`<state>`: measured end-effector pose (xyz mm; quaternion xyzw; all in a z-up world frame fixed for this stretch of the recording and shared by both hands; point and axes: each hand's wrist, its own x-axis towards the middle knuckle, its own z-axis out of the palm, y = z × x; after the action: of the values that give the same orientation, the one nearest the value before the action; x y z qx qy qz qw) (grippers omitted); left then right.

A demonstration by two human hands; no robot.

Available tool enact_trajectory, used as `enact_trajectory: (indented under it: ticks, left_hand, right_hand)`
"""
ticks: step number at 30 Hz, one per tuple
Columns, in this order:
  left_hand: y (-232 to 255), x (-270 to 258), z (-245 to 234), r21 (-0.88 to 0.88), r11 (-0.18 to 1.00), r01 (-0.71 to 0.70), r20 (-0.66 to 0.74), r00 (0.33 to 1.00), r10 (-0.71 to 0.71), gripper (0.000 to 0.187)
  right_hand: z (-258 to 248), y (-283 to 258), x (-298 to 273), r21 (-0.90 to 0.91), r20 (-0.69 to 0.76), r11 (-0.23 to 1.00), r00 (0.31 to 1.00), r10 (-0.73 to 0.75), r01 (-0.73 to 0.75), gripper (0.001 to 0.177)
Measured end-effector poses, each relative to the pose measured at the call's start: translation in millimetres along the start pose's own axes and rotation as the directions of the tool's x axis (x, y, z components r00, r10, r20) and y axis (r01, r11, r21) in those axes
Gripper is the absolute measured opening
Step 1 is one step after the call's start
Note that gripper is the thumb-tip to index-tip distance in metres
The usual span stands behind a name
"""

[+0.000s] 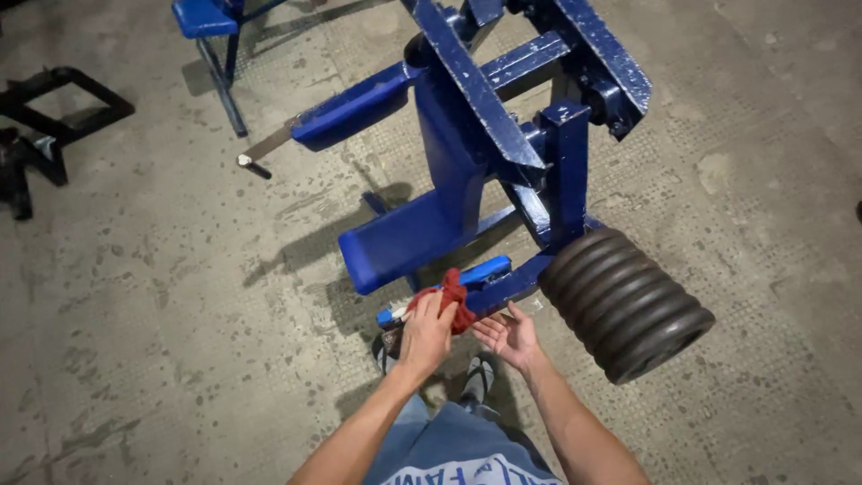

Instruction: Wiping down blue gym machines and benches with a red cloth.

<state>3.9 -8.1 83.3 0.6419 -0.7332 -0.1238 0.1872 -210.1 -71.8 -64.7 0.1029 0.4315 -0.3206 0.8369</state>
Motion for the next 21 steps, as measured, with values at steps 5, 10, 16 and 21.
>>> enact_trajectory:
  ticks: [5, 10, 16, 21]
  left_hand:
    - [-18, -18, 53, 0.274, 0.956, -0.101, 0.09, 0.993, 0.08, 0.052]
    - [-27, -22, 62, 0.002, 0.981, 0.196, 0.157, 0.968, -0.194, 0.03]
    - [-39, -17, 24, 0.183, 0.983, 0.024, -0.182, 0.983, 0.01, 0.055]
    - [-16, 33, 55, 0.054, 0.985, 0.162, -0.113, 0.981, -0.155, 0.054]
  right_hand:
    - [-25, -4, 25, -0.004, 0.119, 1.0, 0.993, 0.016, -0.016, 0.059]
    - [-1, -3, -6, -0.056, 0.042, 0.998, 0.999, 0.031, -0.028, 0.058]
    - [8, 0, -7, -0.097, 0.077, 0.993, 0.994, 0.081, -0.074, 0.061]
    - [-9, 13, 9, -0.004, 0.2, 0.993, 0.973, 0.118, -0.12, 0.067]
